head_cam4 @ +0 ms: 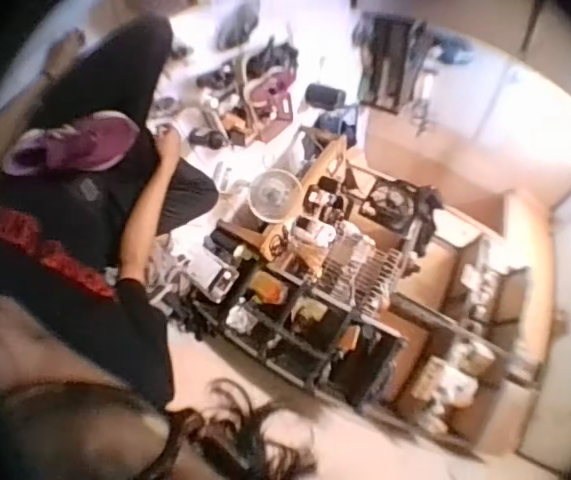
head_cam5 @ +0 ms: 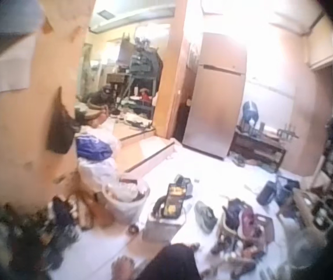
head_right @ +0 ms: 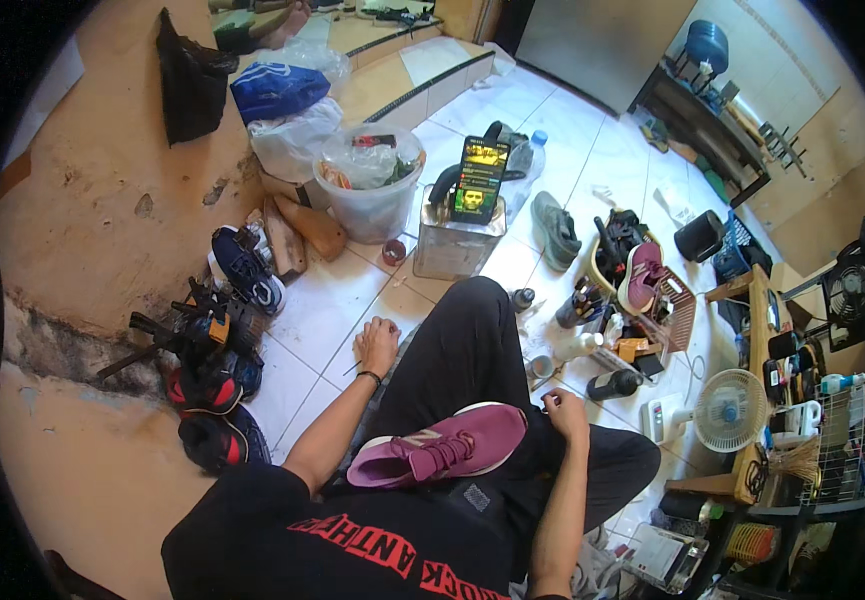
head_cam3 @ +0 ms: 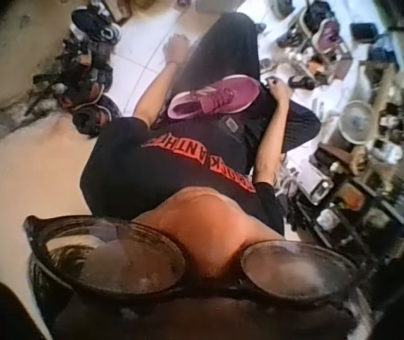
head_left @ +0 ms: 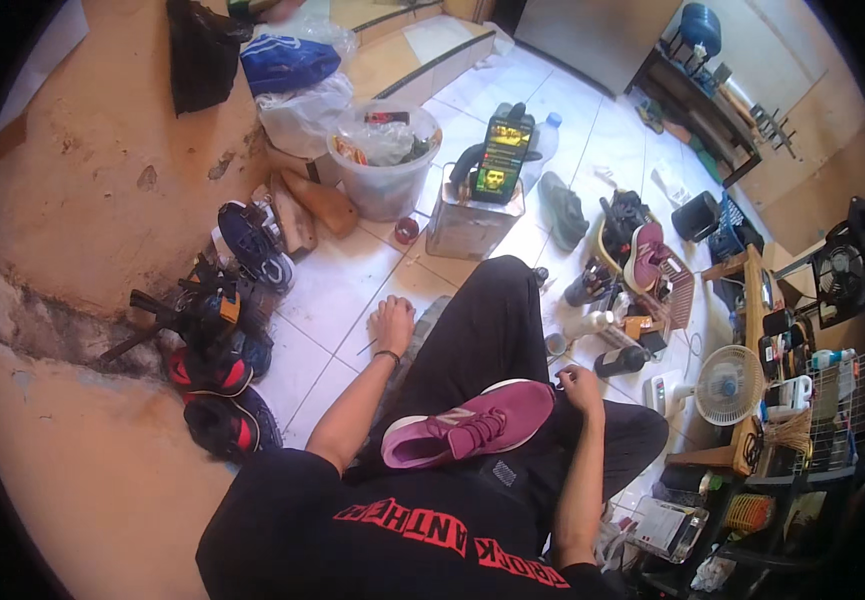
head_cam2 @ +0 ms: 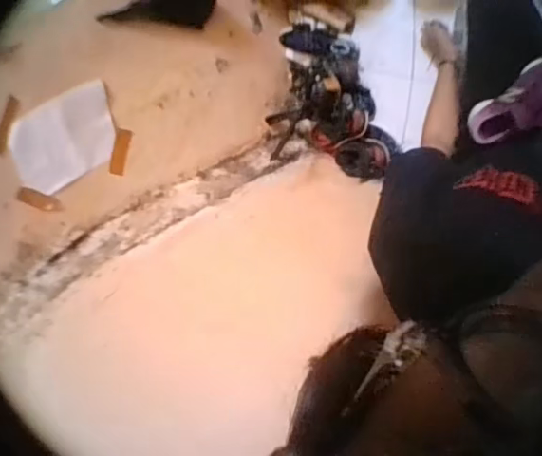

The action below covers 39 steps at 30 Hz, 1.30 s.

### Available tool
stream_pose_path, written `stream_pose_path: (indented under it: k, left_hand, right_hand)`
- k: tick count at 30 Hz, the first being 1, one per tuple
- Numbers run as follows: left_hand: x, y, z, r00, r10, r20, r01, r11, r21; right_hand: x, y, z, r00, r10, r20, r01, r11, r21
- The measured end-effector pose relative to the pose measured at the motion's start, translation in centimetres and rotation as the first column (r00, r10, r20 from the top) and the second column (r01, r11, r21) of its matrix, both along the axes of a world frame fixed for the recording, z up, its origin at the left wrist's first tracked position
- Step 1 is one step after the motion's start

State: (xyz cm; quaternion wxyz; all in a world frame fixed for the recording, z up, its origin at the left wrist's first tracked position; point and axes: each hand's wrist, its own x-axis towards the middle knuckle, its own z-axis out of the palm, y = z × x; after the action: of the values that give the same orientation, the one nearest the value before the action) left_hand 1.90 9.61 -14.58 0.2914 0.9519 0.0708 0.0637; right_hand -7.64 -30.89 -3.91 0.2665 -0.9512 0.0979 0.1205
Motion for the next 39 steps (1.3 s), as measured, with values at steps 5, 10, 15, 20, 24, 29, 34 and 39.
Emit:
stream_pose_path:
  k: [5,10,15,20,24,29,34,39]
  left_hand:
    - [-0.2,1.4,1.3,0.982,0.104,0.158,-0.011,0.865,-0.501]
    - [-0.9,3.7,11.6,0.931,0.132,0.341,0.114,0.782,-0.613]
    - [-1.8,3.8,27.1,0.856,0.034,0.516,0.450,0.443,-0.775]
    - [-3.2,-1.9,36.1,0.697,-0.224,0.681,0.715,0.277,-0.641]
    - [-2.4,-8.0,36.5,0.587,-0.466,0.662,0.808,0.276,-0.521]
    - [-0.6,-14.3,32.6,0.452,-0.730,0.513,0.824,0.121,-0.554]
    - [0.6,-19.3,29.0,0.340,-0.851,0.400,0.641,-0.101,-0.761]
    - [1.4,-24.6,27.5,0.272,-0.871,0.408,0.540,-0.213,-0.814]
  right_hand:
    - [-0.9,2.7,4.0,0.978,-0.119,0.170,0.087,0.978,0.187]
    - [-1.7,5.5,7.3,0.933,-0.135,0.333,0.013,0.939,0.342]
    - [-2.1,7.7,11.0,0.911,-0.182,0.370,-0.023,0.873,0.487]
    - [-2.2,9.5,12.5,0.863,-0.180,0.472,-0.221,0.705,0.674]
    - [-2.7,10.1,10.7,0.926,-0.153,0.346,-0.193,0.594,0.781]
    - [-4.4,9.3,7.3,0.981,-0.100,0.167,-0.082,0.568,0.819]
    - [-3.3,7.3,6.5,0.955,-0.259,0.148,-0.047,0.357,0.933]
    - [-0.3,4.6,8.3,0.849,-0.387,0.360,-0.208,0.381,0.901]
